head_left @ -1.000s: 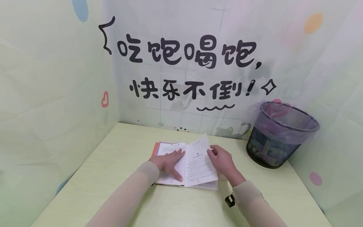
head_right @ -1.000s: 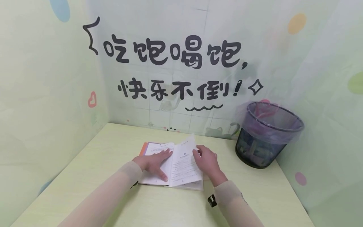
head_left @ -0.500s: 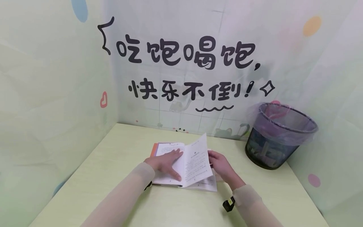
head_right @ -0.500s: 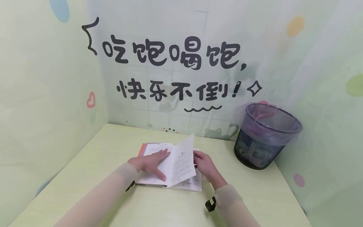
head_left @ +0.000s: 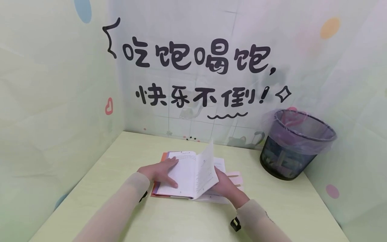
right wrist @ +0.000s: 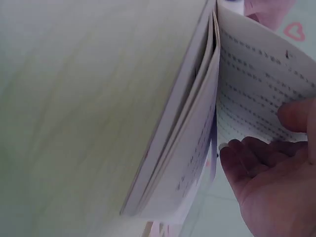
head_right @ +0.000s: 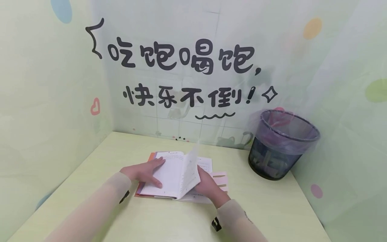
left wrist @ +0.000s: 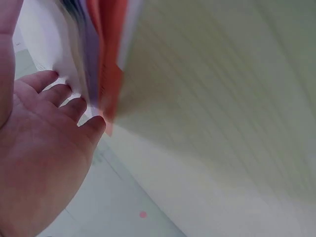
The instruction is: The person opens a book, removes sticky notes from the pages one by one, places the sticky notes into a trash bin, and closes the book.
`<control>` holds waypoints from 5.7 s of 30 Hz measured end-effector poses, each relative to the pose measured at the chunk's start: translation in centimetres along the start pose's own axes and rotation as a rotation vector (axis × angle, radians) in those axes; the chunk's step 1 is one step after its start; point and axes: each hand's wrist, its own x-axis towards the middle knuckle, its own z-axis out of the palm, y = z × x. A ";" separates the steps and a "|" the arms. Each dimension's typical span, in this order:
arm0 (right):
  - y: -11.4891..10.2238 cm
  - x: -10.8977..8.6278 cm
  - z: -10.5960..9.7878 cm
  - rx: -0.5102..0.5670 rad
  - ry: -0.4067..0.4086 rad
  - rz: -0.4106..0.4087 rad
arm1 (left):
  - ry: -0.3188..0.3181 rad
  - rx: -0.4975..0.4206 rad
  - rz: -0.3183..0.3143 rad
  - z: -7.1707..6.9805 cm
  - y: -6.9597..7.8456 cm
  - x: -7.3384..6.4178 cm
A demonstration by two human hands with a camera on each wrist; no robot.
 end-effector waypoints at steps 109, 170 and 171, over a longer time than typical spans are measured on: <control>0.7 0.2 -1.1 -0.556 0.143 0.144 | -0.087 0.052 0.041 2.1 6.4 2.6; -2.0 -3.4 -27.2 -0.580 0.817 0.309 | -0.077 0.028 0.026 1.9 6.3 2.3; -2.0 -3.2 -26.5 -0.575 0.815 0.278 | -0.076 0.032 0.028 2.0 6.3 2.3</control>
